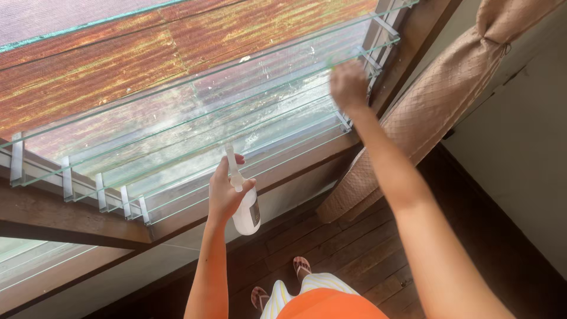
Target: The person cleans a glass window using a green cloth and a white spray bottle. They repeatedly spray the glass and wipe it in horizontal strokes, working across the window surface from left to right and top to bottom.
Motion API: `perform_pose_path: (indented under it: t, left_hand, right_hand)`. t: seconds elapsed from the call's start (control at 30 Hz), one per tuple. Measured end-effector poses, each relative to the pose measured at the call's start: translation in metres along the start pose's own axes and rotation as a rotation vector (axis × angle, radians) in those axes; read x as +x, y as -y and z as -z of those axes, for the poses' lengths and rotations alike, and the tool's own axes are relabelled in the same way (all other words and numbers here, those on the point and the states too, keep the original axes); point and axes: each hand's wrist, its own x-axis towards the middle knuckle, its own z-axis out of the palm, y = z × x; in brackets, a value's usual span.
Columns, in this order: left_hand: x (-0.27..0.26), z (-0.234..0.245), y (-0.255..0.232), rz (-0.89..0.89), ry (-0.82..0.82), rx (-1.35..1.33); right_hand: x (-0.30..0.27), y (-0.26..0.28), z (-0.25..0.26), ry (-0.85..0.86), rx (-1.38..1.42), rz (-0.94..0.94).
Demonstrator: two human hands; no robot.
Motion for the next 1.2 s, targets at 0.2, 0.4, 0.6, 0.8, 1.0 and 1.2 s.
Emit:
perform_pose_path:
  t: [0.2, 0.4, 0.6, 0.8, 1.0, 1.2]
  left_hand:
    - [0.006, -0.016, -0.002, 0.000, 0.009, 0.003]
    - [0.014, -0.030, -0.006, -0.021, 0.050, -0.034]
    - [0.018, -0.037, 0.002, 0.031, 0.056, -0.032]
    - [0.003, -0.016, 0.013, 0.021, -0.008, -0.015]
    - [-0.017, 0.025, 0.019, 0.060, -0.109, 0.052]
    - [-0.044, 0.070, 0.027, 0.077, -0.206, 0.050]
  right_hand:
    - [-0.022, 0.170, 0.010, -0.093, 0.368, 0.284]
    - [-0.022, 0.176, 0.032, -0.027, 0.359, 0.441]
    - [0.003, -0.003, 0.006, -0.019, 0.100, 0.286]
    - [-0.001, -0.054, 0.015, 0.008, 0.062, 0.119]
    - [-0.010, 0.059, 0.005, 0.221, -0.060, 0.101]
    - [-0.014, 0.219, 0.006, 0.097, 0.224, 0.282]
